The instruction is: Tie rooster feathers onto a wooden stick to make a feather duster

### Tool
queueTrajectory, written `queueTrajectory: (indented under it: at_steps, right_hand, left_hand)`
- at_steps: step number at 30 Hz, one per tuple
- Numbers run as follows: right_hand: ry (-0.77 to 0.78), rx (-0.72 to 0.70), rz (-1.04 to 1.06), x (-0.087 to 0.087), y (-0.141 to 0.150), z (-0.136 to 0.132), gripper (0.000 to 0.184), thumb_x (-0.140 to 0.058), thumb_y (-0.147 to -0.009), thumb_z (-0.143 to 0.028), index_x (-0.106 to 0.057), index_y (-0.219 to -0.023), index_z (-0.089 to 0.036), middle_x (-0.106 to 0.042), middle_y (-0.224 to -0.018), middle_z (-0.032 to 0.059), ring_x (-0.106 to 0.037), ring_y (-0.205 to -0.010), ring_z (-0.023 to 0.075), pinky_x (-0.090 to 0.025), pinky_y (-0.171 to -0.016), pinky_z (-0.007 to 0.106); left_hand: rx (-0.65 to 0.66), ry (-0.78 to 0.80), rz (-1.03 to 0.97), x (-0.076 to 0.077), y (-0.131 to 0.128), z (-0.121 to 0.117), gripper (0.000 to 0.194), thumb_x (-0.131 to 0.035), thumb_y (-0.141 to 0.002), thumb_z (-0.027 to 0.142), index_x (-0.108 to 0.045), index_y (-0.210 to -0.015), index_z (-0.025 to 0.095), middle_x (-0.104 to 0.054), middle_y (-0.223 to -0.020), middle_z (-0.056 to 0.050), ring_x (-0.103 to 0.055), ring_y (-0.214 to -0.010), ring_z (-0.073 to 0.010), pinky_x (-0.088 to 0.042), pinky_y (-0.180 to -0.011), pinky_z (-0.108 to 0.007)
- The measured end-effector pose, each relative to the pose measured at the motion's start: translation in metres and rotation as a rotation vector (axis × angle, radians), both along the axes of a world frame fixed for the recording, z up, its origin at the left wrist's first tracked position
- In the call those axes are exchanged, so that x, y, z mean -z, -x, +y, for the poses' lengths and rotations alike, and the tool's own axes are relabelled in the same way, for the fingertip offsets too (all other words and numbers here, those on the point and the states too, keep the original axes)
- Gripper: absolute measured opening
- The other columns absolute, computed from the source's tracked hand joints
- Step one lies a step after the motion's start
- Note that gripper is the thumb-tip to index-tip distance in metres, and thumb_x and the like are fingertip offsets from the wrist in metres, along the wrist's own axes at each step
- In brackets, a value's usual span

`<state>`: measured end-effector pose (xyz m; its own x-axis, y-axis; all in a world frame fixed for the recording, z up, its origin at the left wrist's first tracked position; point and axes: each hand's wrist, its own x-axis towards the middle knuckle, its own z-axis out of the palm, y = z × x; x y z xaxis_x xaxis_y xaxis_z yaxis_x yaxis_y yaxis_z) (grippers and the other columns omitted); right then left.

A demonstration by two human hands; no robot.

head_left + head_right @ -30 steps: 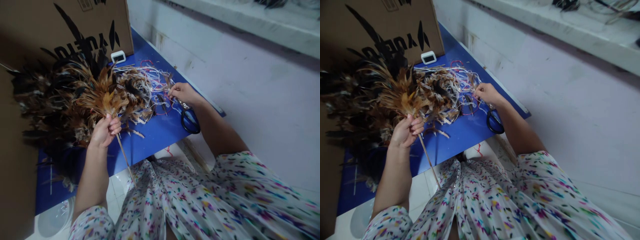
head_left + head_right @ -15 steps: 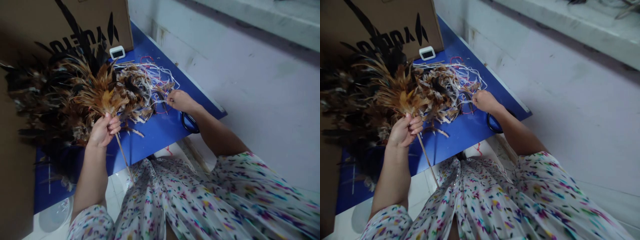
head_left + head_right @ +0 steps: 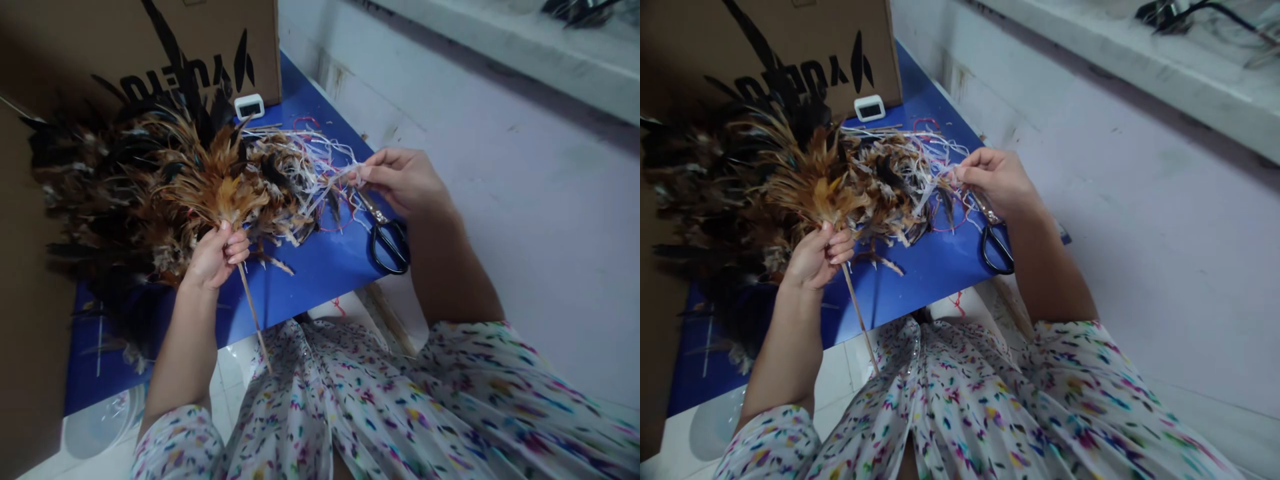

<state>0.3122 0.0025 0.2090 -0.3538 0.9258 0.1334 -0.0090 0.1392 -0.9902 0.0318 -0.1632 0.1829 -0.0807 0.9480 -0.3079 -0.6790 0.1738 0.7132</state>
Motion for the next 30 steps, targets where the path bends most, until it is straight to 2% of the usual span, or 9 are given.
queueTrajectory:
  at_steps: [6,11,15,18,20,23,25,27,30]
  right_hand:
    - [-0.049,-0.02,0.114,-0.025,0.003,-0.003,0.024,-0.071,-0.066,-0.034,-0.051,-0.073,-0.024,-0.066,-0.078,0.0012,-0.068,-0.085,0.0189,-0.054,-0.085,0.041]
    - [-0.076,0.021,0.106,-0.04,0.002,-0.003,0.032,-0.071,-0.065,-0.044,-0.045,-0.073,-0.027,-0.061,-0.074,0.003,-0.065,-0.084,0.0222,-0.054,-0.079,0.045]
    - [-0.199,0.029,0.069,-0.05,-0.003,-0.009,0.033,-0.064,-0.068,-0.049,-0.04,-0.075,-0.028,-0.057,-0.077,0.0034,-0.062,-0.083,0.0229,-0.052,-0.077,0.044]
    - [-0.264,-0.039,0.142,-0.056,-0.007,-0.016,0.027,-0.064,-0.067,-0.039,-0.04,-0.073,-0.026,-0.06,-0.092,0.0042,-0.063,-0.094,0.0233,-0.052,-0.085,0.044]
    - [-0.251,-0.098,0.237,-0.058,-0.009,-0.02,0.022,-0.064,-0.065,-0.03,-0.043,-0.071,-0.026,-0.061,-0.093,0.0027,-0.063,-0.097,0.0222,-0.051,-0.09,0.044]
    - [-0.2,-0.089,0.263,-0.056,-0.009,-0.021,0.018,-0.062,-0.065,-0.029,-0.044,-0.069,-0.026,-0.051,-0.067,-0.0022,-0.059,-0.066,0.0159,-0.053,-0.081,0.042]
    - [-0.191,-0.023,0.177,-0.05,-0.008,-0.017,0.019,-0.061,-0.067,-0.032,-0.043,-0.071,-0.027,-0.037,-0.055,-0.0064,-0.04,-0.046,0.0109,-0.051,-0.065,0.039]
    - [-0.205,0.08,0.051,-0.04,-0.008,-0.01,0.022,-0.063,-0.068,-0.036,-0.043,-0.073,-0.027,-0.032,-0.051,-0.0078,-0.029,-0.041,0.0091,-0.043,-0.054,0.034]
    - [-0.283,0.195,-0.204,-0.018,-0.011,0.005,0.018,-0.065,-0.071,-0.035,-0.05,-0.073,-0.026,-0.042,-0.053,-0.004,-0.035,-0.047,0.0109,-0.039,-0.052,0.031]
  left_hand:
    - [0.003,-0.024,0.004,-0.002,-0.001,-0.001,0.037,-0.071,-0.081,0.025,-0.037,-0.071,0.018,-0.034,-0.062,0.006,-0.03,-0.045,-0.0022,-0.023,-0.038,-0.012]
    - [-0.02,-0.006,-0.027,-0.002,-0.001,-0.001,0.037,-0.069,-0.083,0.025,-0.035,-0.07,0.018,-0.033,-0.063,0.006,-0.031,-0.045,-0.0021,-0.023,-0.038,-0.012]
    - [-0.009,-0.022,-0.027,-0.002,-0.001,-0.001,0.038,-0.07,-0.082,0.025,-0.035,-0.071,0.018,-0.034,-0.063,0.006,-0.03,-0.045,-0.0021,-0.024,-0.038,-0.012]
    - [-0.009,-0.022,-0.022,-0.002,-0.001,-0.001,0.039,-0.07,-0.083,0.026,-0.034,-0.069,0.018,-0.034,-0.062,0.006,-0.03,-0.045,-0.0021,-0.024,-0.038,-0.012]
    - [-0.004,-0.026,-0.015,-0.002,-0.001,-0.001,0.04,-0.07,-0.083,0.026,-0.033,-0.068,0.018,-0.034,-0.062,0.006,-0.031,-0.045,-0.002,-0.024,-0.038,-0.012]
    - [0.003,-0.036,-0.003,-0.002,-0.001,-0.001,0.041,-0.07,-0.082,0.026,-0.033,-0.068,0.018,-0.035,-0.062,0.006,-0.031,-0.045,-0.0019,-0.024,-0.038,-0.012]
    - [0.002,-0.031,0.001,-0.002,-0.001,-0.001,0.042,-0.071,-0.082,0.026,-0.033,-0.068,0.018,-0.035,-0.062,0.006,-0.03,-0.045,-0.0019,-0.024,-0.038,-0.012]
    - [0.002,-0.029,0.001,-0.001,-0.001,0.0,0.042,-0.072,-0.081,0.027,-0.033,-0.068,0.018,-0.034,-0.061,0.006,-0.03,-0.045,-0.002,-0.024,-0.038,-0.012]
    - [0.008,-0.034,0.001,-0.001,-0.001,0.0,0.042,-0.072,-0.08,0.027,-0.033,-0.069,0.018,-0.033,-0.061,0.006,-0.03,-0.045,-0.0021,-0.024,-0.038,-0.012]
